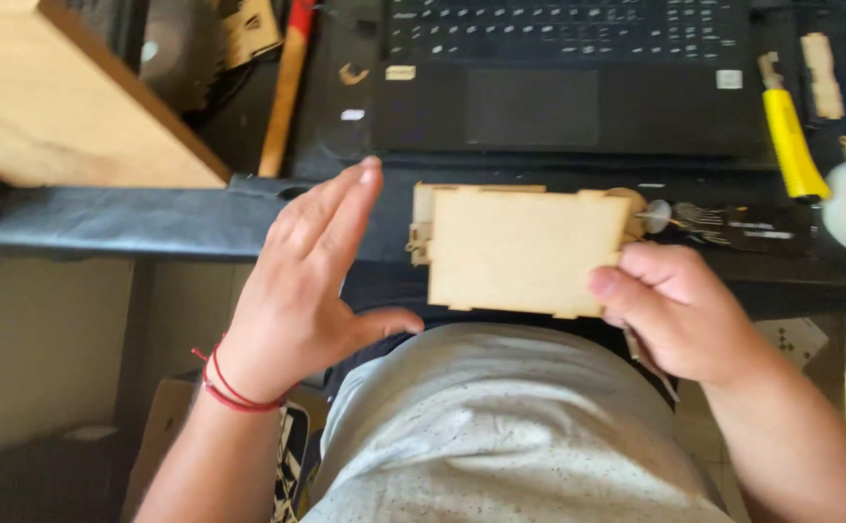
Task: Sanding the edges of laser-cut wooden components using sandpaper to remove burrs and smooth the surface.
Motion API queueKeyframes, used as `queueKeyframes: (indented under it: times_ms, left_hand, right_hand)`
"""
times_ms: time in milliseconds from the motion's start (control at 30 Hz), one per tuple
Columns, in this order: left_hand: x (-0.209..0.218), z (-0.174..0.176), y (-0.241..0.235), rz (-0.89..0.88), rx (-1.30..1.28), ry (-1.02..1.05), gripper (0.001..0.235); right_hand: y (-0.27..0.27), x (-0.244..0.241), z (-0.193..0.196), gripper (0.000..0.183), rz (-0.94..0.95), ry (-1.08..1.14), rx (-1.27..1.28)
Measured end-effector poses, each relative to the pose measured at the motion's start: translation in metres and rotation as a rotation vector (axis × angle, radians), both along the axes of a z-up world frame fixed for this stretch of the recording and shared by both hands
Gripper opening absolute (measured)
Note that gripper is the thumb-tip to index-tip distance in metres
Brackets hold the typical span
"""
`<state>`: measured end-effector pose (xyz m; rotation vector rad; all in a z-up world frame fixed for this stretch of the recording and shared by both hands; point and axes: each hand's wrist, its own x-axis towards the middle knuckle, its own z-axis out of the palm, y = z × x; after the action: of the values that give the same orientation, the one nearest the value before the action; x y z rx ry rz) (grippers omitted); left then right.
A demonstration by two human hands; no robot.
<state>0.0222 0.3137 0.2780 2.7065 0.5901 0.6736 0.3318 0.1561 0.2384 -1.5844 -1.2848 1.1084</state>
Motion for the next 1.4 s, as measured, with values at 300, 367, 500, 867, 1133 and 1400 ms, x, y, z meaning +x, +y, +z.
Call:
queueKeyframes:
  times_ms: [300,367,500,867,1133,1400]
  left_hand:
    - [0.000,0.005,-0.009,-0.041,0.224,-0.276,0.033]
    - [0.005,0.007,-0.012,-0.114,0.287,-0.351,0.016]
    - [0.018,-0.016,-0.029,-0.243,0.209,-0.494,0.016]
    - [0.076,-0.037,-0.053,-0.238,-0.739,-0.527,0.019]
    - [0.095,-0.040,-0.006,-0.283,-0.022,0.034,0.083]
    - [0.066,-0.056,0.021,-0.129,0.218,0.236,0.075]
  right_hand:
    - [0.001,-0.002,0.006,0.035,0.123,0.173,-0.062]
    - [-0.007,0.002,-0.002,0.035,0.156,0.189,-0.098]
    - [-0.015,0.002,0.007,0.048,0.225,0.255,-0.029]
    - [-0.094,0.027,-0.043,0.042,-0.062,-0.477,-0.087]
    - [-0.133,0.055,-0.048,0.030,-0.131,0.115,0.117]
    - [-0.122,0.052,-0.049,0.034,-0.095,0.358,-0.209]
